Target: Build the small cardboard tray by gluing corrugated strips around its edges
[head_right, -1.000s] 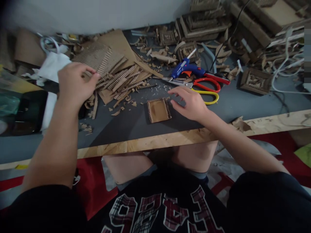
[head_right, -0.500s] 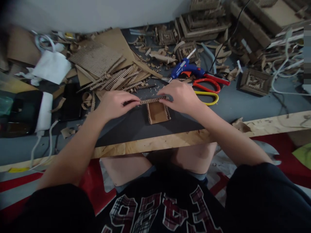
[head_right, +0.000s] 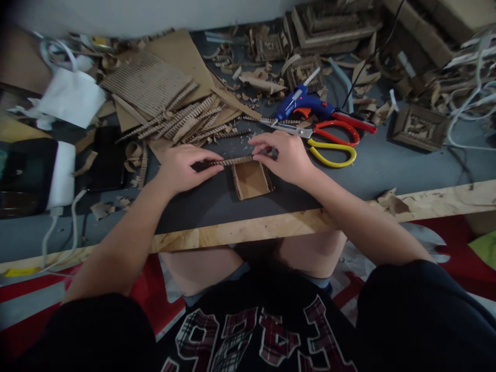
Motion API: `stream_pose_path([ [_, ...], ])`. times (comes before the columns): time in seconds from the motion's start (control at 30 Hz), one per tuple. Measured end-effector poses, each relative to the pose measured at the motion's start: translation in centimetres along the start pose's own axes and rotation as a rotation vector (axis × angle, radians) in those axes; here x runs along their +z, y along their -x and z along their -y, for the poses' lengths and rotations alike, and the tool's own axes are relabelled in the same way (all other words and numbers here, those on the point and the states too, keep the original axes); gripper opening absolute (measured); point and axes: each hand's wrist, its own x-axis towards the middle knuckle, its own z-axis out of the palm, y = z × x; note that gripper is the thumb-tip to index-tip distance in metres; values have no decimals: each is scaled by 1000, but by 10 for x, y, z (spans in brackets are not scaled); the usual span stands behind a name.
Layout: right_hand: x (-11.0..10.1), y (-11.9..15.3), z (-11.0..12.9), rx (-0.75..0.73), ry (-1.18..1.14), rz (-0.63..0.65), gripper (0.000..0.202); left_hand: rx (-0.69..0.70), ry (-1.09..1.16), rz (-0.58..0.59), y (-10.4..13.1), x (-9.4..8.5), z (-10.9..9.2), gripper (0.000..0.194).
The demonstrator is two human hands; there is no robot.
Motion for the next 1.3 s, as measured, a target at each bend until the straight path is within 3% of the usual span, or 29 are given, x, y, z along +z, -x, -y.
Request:
stream_pose_path([
  [0.6,10,6,-6,-5,49,-89,24,-26,-30,11,1,14,-11,42],
  [1.0,7,4,-5,27,75,-73,25,-135,4,-87,-5,23,-15,37],
  [1.3,5,4,-2,109,116,-30,29,-109,16,-53,-7,23,-18,38],
])
